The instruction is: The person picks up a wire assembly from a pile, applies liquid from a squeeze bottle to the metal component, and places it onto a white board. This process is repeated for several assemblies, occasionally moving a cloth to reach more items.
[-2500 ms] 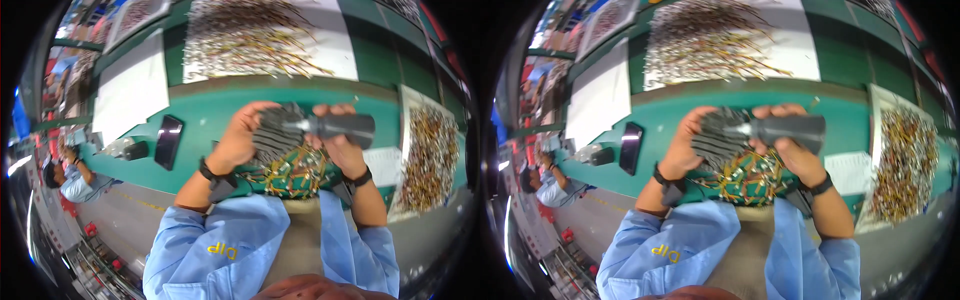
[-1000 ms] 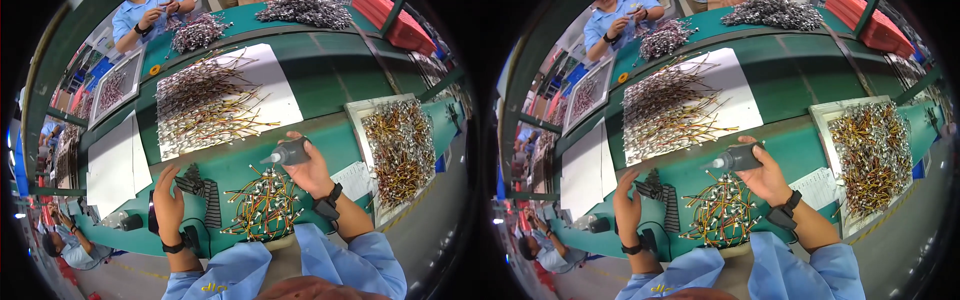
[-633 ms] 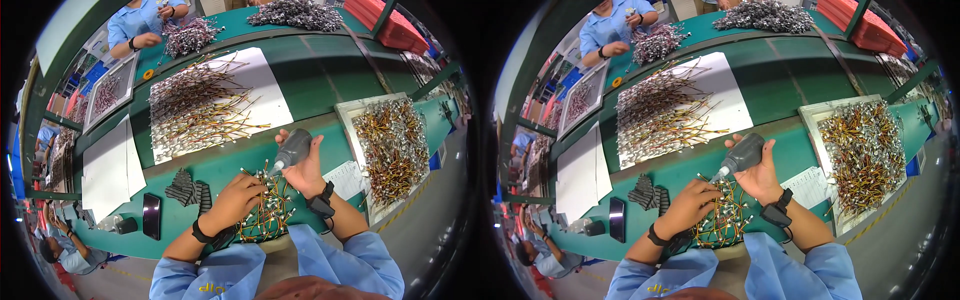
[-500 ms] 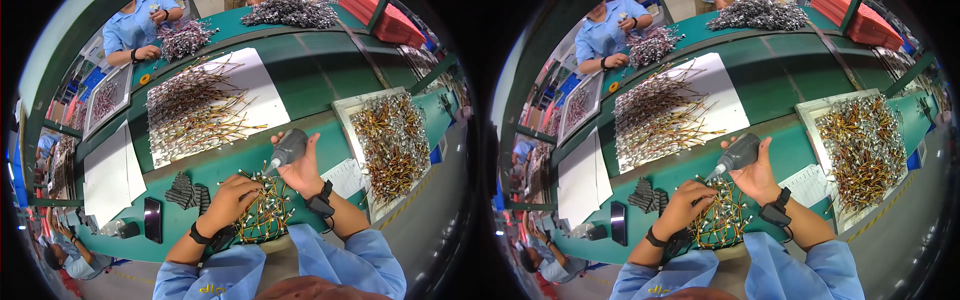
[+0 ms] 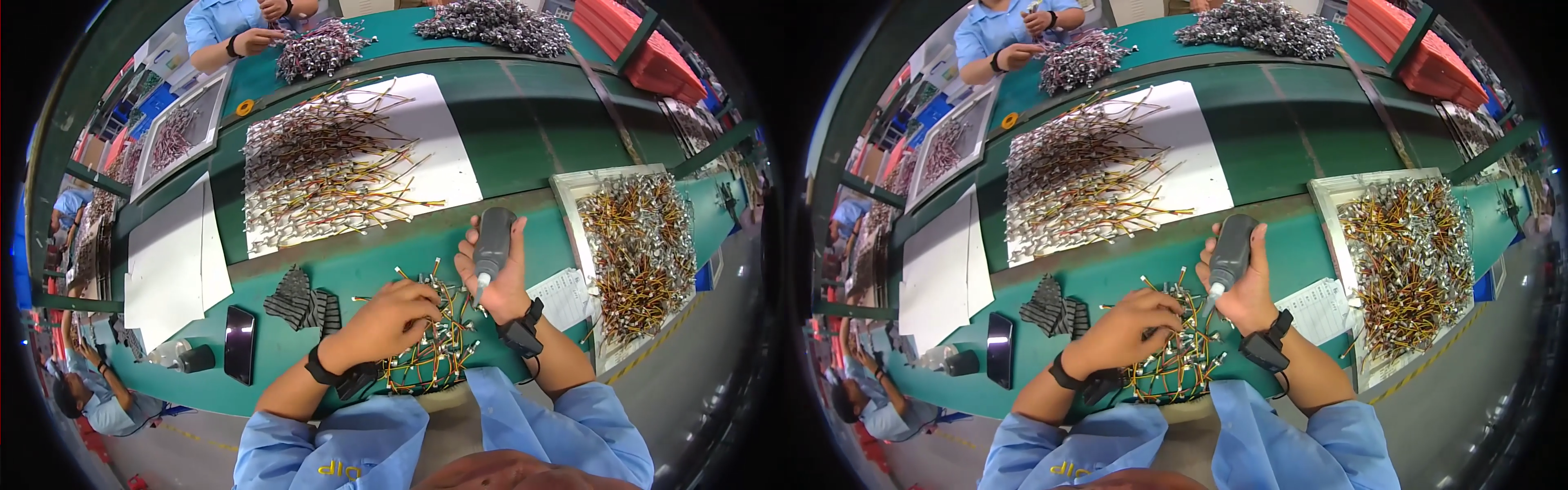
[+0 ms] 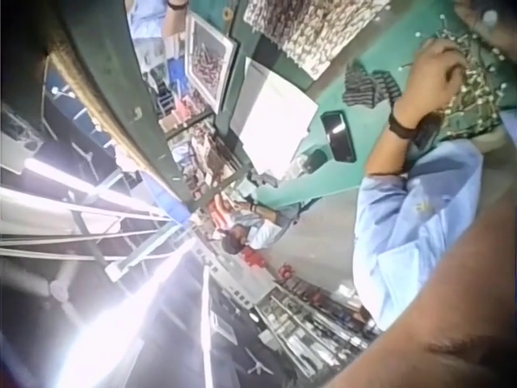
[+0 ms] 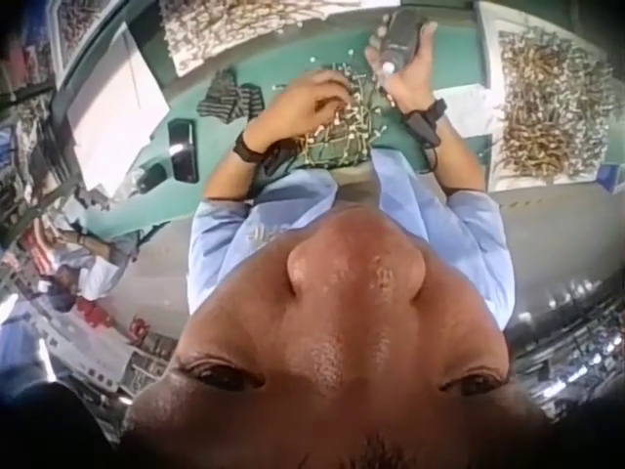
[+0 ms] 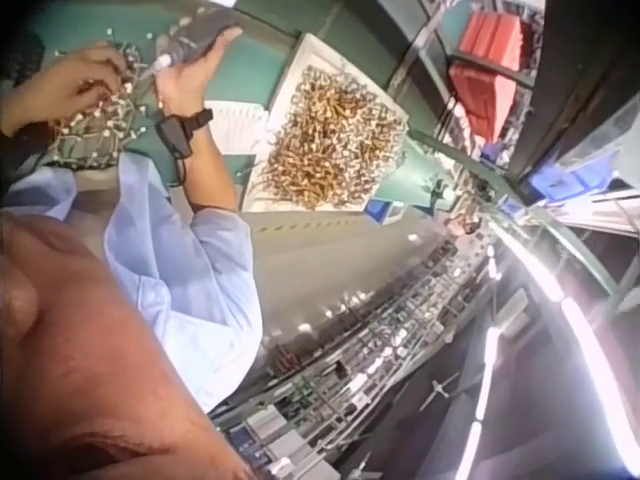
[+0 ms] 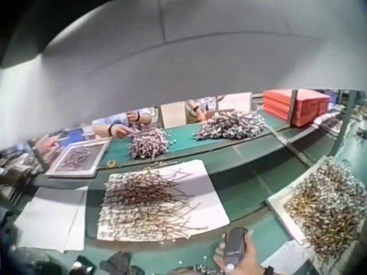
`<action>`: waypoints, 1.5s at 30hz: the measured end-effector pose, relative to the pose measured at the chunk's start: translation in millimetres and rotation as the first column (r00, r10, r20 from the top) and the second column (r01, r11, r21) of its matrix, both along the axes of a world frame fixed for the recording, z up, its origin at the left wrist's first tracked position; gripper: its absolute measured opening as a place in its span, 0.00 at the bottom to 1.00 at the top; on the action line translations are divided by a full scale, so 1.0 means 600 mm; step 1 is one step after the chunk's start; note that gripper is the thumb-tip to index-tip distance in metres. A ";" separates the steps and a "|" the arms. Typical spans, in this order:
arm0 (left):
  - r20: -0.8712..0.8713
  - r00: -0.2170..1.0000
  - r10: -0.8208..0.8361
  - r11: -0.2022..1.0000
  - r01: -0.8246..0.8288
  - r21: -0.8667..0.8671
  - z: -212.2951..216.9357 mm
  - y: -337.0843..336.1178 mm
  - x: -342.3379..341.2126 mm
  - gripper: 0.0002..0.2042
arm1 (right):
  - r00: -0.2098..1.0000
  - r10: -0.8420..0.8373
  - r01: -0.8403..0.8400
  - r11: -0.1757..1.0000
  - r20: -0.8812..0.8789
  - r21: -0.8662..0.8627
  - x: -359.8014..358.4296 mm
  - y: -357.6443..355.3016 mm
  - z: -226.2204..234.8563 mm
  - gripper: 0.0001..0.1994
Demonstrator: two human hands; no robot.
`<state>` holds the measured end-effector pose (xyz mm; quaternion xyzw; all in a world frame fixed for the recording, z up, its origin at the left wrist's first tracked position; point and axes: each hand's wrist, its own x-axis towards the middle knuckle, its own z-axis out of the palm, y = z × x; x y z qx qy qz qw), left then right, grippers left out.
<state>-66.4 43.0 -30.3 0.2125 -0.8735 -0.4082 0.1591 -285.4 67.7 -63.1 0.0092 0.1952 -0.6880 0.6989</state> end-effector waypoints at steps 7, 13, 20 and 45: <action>0.049 0.997 0.062 0.998 -0.063 0.023 0.007 -0.011 -0.005 0.10 | 0.999 0.041 -0.042 0.999 -0.027 -0.009 0.005 -0.005 0.018 0.29; 0.070 0.996 0.052 0.975 -0.066 0.212 0.001 -0.030 0.012 0.10 | 0.999 0.046 -0.046 0.999 0.016 -0.027 0.004 0.001 0.023 0.26; 0.021 0.950 0.311 0.907 -0.303 0.292 0.031 -0.033 0.041 0.11 | 0.999 0.029 -0.029 1.000 0.026 0.006 -0.004 -0.006 0.015 0.25; 0.148 0.957 0.249 0.944 -0.274 0.186 -0.010 -0.048 0.077 0.10 | 0.990 0.140 -0.138 0.988 0.028 -0.066 0.002 -0.017 0.001 0.22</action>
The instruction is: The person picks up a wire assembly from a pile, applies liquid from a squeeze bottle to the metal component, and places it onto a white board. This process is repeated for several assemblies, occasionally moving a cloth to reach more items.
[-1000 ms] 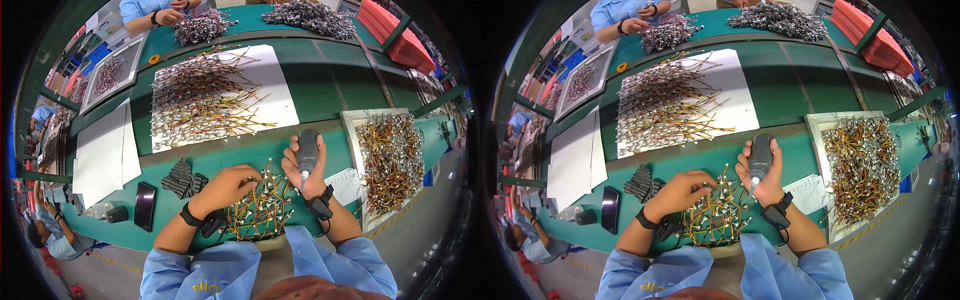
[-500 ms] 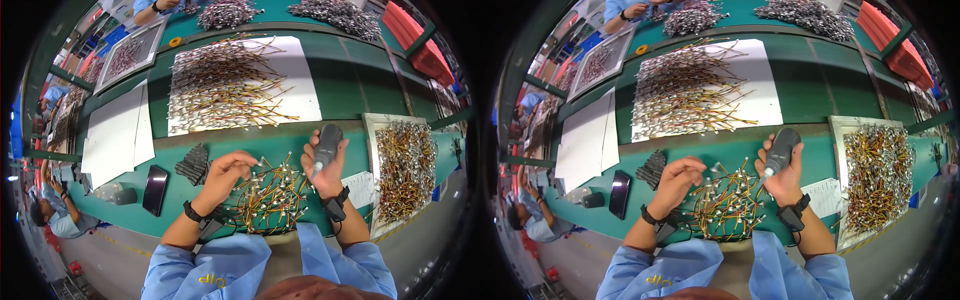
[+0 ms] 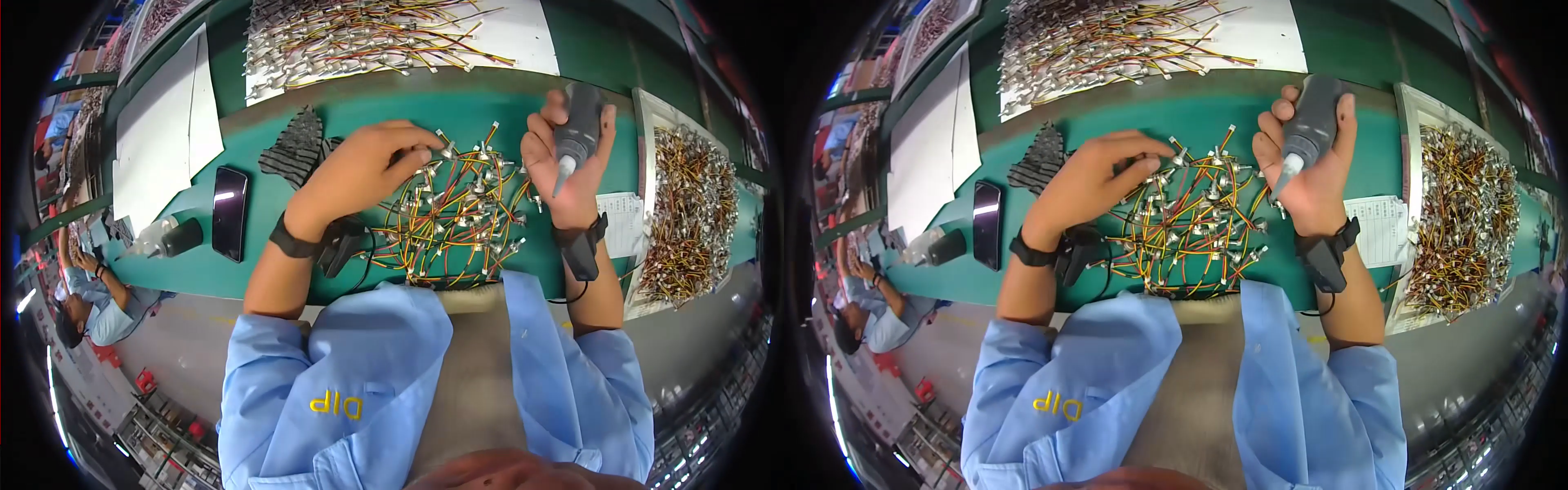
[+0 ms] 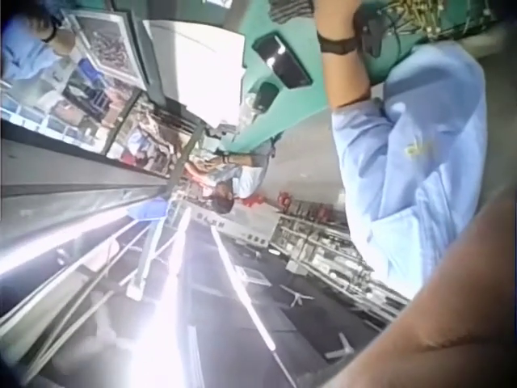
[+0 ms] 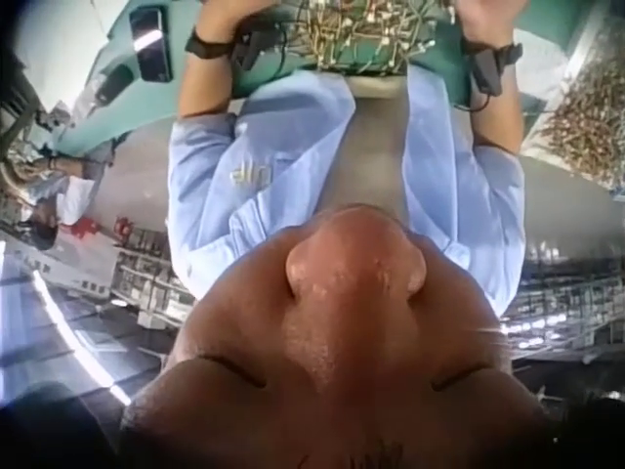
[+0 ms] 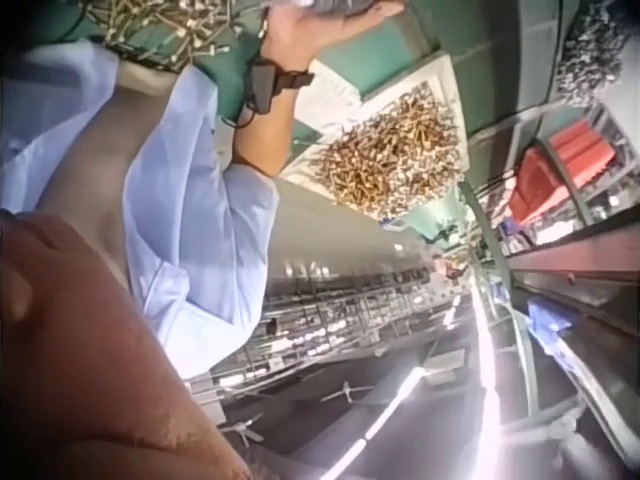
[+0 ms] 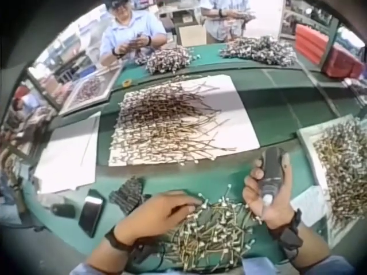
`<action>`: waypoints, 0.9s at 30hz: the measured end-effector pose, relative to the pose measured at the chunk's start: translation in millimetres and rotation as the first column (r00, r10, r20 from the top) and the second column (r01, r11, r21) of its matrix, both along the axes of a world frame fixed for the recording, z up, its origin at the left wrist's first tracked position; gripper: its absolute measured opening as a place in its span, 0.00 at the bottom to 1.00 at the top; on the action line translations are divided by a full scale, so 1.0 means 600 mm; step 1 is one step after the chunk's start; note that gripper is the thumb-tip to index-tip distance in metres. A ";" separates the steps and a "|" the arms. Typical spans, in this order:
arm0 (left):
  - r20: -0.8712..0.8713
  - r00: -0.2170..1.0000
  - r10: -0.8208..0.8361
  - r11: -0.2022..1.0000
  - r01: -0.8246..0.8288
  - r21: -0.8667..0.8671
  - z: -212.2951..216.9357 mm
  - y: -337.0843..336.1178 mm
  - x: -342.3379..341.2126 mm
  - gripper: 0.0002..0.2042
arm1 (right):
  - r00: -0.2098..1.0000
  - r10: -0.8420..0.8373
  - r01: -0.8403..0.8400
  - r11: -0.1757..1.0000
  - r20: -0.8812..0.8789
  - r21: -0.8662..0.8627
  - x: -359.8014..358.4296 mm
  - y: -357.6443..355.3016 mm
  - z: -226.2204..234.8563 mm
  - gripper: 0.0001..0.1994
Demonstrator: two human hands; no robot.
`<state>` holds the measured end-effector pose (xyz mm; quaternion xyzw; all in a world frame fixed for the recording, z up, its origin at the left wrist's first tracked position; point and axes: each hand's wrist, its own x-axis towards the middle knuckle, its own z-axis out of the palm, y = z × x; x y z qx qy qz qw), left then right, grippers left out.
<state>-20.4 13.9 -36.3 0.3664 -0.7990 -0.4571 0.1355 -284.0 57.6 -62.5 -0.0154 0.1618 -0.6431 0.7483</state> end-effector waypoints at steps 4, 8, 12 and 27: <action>-0.015 1.000 -0.017 0.993 0.019 0.115 0.004 0.014 0.012 0.11 | 0.998 -0.032 0.030 0.999 -0.062 -0.041 0.000 0.004 -0.014 0.24; 0.080 0.997 0.011 0.962 -0.033 0.271 0.002 0.016 0.027 0.13 | 0.996 -0.062 0.062 0.998 -0.061 0.003 0.004 0.009 -0.004 0.25; -0.127 0.990 0.061 0.924 -0.008 0.383 0.014 0.017 0.042 0.12 | 0.984 -0.064 0.066 0.998 -0.165 0.011 0.001 0.015 0.000 0.29; -0.602 0.687 0.408 0.533 0.355 0.768 -0.071 0.021 0.019 0.13 | 0.996 0.041 -0.059 0.963 -0.076 -0.261 0.015 0.022 -0.001 0.37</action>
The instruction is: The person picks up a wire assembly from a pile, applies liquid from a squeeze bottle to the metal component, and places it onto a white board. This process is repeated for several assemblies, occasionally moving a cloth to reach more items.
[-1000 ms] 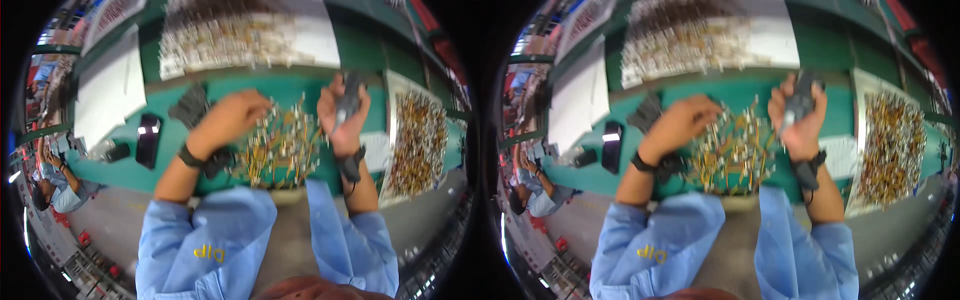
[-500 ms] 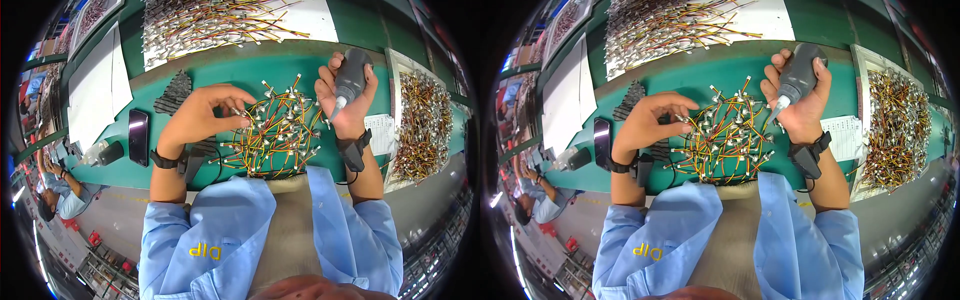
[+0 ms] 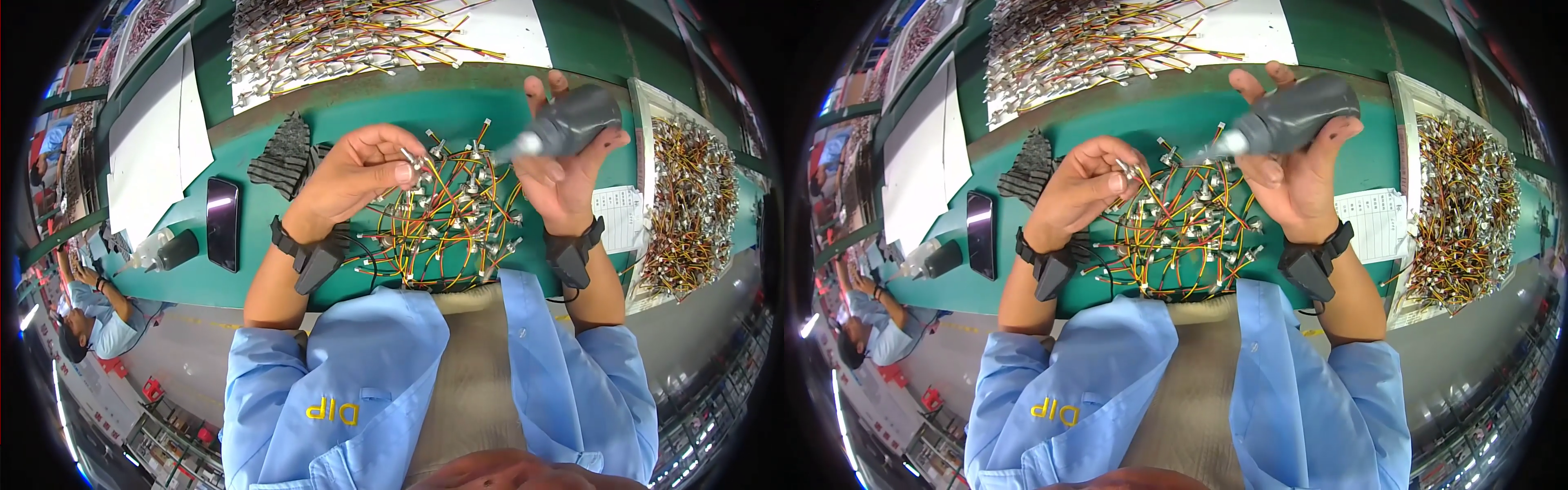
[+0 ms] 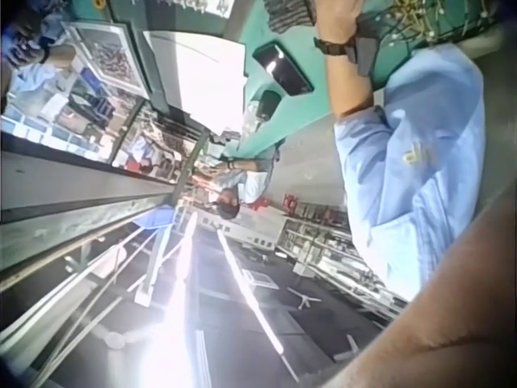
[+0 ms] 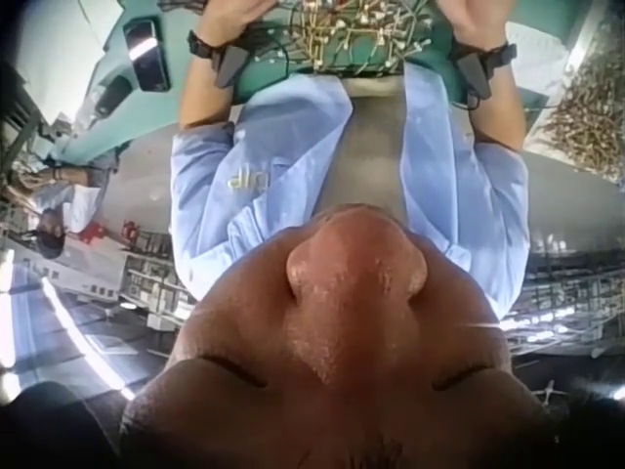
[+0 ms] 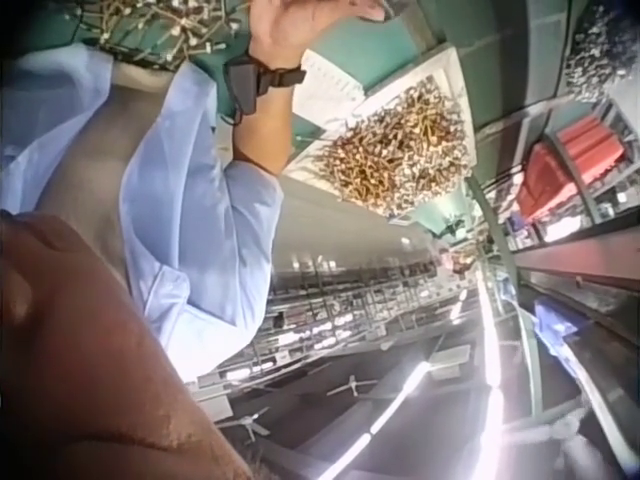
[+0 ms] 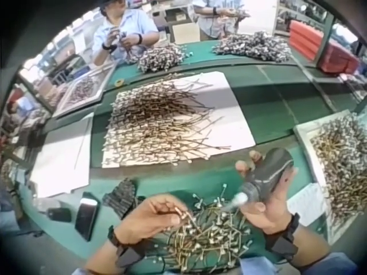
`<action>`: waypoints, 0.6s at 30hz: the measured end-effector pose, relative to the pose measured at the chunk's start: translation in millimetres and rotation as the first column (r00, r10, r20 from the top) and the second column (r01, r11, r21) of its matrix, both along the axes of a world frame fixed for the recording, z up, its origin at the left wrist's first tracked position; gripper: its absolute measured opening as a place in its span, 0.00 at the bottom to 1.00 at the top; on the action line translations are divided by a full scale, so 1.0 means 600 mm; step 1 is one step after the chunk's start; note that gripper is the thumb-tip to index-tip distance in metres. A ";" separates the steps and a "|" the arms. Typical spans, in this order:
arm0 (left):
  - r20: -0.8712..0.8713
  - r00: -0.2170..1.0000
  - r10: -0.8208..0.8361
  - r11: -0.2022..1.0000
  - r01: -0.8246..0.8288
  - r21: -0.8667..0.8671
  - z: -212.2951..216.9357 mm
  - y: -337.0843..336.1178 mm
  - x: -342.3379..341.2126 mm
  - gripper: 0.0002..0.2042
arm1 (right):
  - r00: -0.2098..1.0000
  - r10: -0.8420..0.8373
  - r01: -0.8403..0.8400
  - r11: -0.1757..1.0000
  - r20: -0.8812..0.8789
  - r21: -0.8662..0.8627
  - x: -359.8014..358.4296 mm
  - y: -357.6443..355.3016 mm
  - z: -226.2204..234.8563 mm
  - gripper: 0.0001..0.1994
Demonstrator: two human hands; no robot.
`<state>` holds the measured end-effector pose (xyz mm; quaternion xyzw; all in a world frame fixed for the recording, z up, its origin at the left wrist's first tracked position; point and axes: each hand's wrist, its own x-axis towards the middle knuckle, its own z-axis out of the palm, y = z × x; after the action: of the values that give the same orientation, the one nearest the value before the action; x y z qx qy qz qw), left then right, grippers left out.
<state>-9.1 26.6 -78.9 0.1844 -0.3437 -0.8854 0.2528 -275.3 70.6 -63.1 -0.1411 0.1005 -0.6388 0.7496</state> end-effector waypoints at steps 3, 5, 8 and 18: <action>0.055 0.998 0.037 0.999 -0.035 -0.033 -0.013 0.009 -0.009 0.13 | 0.975 -0.091 0.100 0.994 -0.204 0.035 0.009 0.005 0.022 0.36; 0.117 0.992 0.048 0.998 -0.043 -0.049 -0.019 0.016 -0.018 0.12 | 0.943 -0.128 0.151 0.987 -0.307 0.050 0.025 0.009 0.026 0.36; 0.151 0.988 0.030 0.995 -0.015 -0.098 -0.015 0.018 -0.023 0.11 | 0.611 -0.456 0.276 0.889 -0.647 -0.366 0.059 0.011 0.022 0.35; 0.058 0.998 0.002 0.997 0.002 -0.077 -0.026 0.016 -0.012 0.11 | 0.343 -0.587 0.031 0.788 -0.734 -0.615 0.075 0.017 -0.007 0.38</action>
<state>-16.4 36.1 -94.3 0.2002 -0.3845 -0.8659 0.2497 -230.6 80.5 -67.5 -0.6269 0.3441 -0.5958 0.3656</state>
